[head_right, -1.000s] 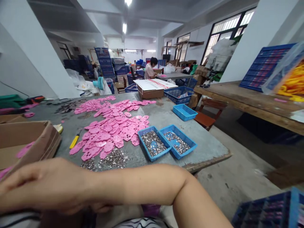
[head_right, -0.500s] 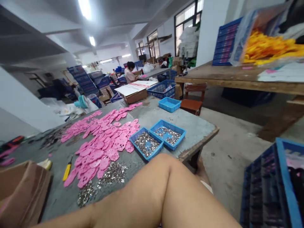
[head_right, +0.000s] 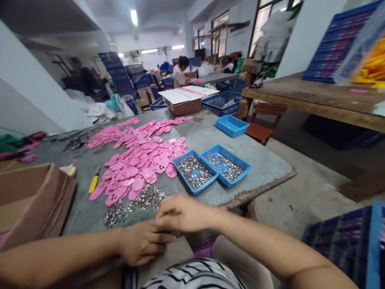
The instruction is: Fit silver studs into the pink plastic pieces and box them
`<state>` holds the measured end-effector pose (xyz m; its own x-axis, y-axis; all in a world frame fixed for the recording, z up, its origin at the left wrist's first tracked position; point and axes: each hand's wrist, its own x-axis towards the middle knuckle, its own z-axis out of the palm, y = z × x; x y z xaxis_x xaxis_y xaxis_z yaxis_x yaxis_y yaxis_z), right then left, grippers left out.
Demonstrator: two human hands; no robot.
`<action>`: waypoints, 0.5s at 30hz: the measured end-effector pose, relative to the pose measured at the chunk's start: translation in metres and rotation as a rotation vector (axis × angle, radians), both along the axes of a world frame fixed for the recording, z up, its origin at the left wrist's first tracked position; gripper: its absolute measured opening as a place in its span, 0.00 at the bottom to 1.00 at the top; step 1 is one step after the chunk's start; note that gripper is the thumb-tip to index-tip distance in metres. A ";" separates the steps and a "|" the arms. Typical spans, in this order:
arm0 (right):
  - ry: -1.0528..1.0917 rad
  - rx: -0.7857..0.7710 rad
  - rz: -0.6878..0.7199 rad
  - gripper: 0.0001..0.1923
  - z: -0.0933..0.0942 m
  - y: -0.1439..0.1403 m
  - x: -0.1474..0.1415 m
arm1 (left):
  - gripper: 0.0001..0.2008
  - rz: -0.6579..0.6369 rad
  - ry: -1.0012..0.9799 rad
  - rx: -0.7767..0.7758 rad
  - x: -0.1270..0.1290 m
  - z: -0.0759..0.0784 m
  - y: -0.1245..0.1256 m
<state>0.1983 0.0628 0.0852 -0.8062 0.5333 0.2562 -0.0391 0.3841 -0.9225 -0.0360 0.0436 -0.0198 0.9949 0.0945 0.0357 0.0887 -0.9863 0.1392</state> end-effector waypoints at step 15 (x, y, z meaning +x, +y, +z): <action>-1.000 0.311 -0.718 0.12 0.002 0.263 -0.023 | 0.16 0.024 -0.192 -0.376 -0.001 -0.006 0.004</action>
<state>0.1752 0.3256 0.0872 -0.2752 0.9559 -0.1028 0.9257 0.2346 -0.2967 -0.0373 0.0471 -0.0255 0.9708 0.1598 0.1787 0.0488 -0.8616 0.5053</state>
